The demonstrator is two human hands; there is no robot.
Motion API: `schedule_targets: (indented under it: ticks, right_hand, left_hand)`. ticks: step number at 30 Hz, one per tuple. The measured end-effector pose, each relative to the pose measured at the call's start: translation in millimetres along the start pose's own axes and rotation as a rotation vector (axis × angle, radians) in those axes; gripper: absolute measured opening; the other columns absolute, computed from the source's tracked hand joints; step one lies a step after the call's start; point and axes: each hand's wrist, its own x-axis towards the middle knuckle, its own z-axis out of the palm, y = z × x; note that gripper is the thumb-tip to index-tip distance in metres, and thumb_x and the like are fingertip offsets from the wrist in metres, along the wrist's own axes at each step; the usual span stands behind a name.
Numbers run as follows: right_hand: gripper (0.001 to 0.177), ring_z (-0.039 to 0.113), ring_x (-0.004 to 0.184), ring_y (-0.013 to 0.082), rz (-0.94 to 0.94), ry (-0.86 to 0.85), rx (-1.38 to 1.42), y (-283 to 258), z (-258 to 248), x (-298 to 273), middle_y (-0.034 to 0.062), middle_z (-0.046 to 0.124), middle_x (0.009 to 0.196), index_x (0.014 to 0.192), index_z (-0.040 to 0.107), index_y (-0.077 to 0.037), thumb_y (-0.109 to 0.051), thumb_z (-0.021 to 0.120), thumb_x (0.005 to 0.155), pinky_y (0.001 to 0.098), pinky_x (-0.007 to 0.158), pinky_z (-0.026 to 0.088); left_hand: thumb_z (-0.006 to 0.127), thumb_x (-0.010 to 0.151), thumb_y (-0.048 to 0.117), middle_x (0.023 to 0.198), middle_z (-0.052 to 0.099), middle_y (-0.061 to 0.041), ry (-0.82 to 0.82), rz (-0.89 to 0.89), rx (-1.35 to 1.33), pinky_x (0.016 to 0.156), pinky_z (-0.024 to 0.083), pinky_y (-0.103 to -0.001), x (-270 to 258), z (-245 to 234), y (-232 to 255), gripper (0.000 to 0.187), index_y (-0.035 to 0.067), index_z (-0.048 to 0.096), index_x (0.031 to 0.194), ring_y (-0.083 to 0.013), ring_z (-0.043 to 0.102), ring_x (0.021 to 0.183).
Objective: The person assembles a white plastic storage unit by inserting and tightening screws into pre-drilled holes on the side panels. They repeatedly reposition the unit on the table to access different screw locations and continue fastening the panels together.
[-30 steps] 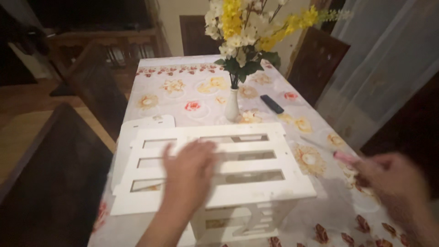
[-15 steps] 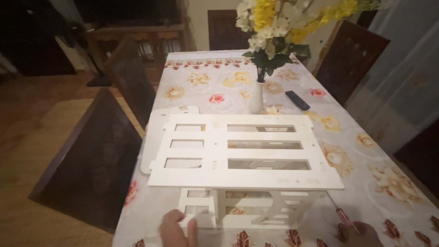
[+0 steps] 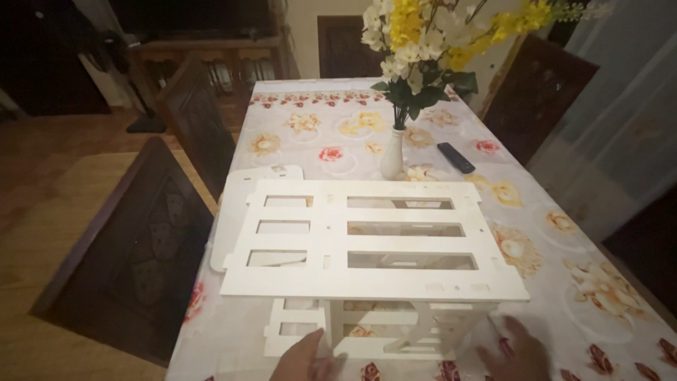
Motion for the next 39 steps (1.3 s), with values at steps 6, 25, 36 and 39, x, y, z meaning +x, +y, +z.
schedule_targets:
  ticks: [6, 25, 36, 39]
  right_hand:
    - [0.096, 0.052, 0.134, 0.0221, 0.042, -0.423, 0.639, -77.6, 14.9, 1.7, 0.0097, 0.052, 0.148, 0.153, 0.028, -0.011, -0.025, 0.086, 0.077, 0.0387, 0.11, 0.046]
    - [0.069, 0.066, 0.122, 0.0191, 0.043, -0.447, 0.64, -199.3, -68.1, -2.0, 0.0114, 0.07, 0.131, 0.145, 0.041, -0.005, -0.011, 0.074, 0.085, 0.0353, 0.101, 0.053]
    - [0.08, 0.068, 0.076, 0.0201, 0.182, -0.429, 0.45, -242.6, -102.1, 13.0, 0.0108, 0.074, 0.11, 0.155, 0.032, -0.02, -0.005, 0.069, 0.085, 0.0339, 0.056, 0.054]
    - [0.072, 0.067, 0.07, 0.0214, 0.246, -0.404, 0.375, -255.1, -114.9, 26.0, 0.0114, 0.075, 0.105, 0.154, 0.037, -0.022, -0.012, 0.066, 0.089, 0.0352, 0.053, 0.052]
  left_hand:
    - [0.068, 0.092, 0.033, 0.126, 0.069, -0.019, -0.219, -0.196, 0.005, 0.102, 0.051, -0.042, 25.0, -17.2, 57.2, 0.076, 0.012, 0.029, 0.154, -0.0339, 0.067, 0.119]
    - [0.054, 0.098, 0.03, 0.09, 0.072, -0.026, 0.063, -0.154, 0.238, 0.083, 0.053, -0.053, 48.4, -17.6, 51.9, 0.038, -0.001, 0.055, 0.12, -0.0439, 0.069, 0.092]
    - [0.054, 0.094, 0.027, 0.099, 0.071, -0.028, -0.033, -0.204, 0.322, 0.089, 0.053, -0.05, 61.1, -66.2, 98.1, 0.034, -0.003, 0.064, 0.105, -0.0435, 0.068, 0.099]
    - [0.053, 0.095, 0.025, 0.095, 0.073, -0.03, -0.044, -0.183, 0.312, 0.084, 0.055, -0.048, 63.8, -76.8, 115.9, 0.035, -0.007, 0.066, 0.099, -0.0429, 0.071, 0.09]
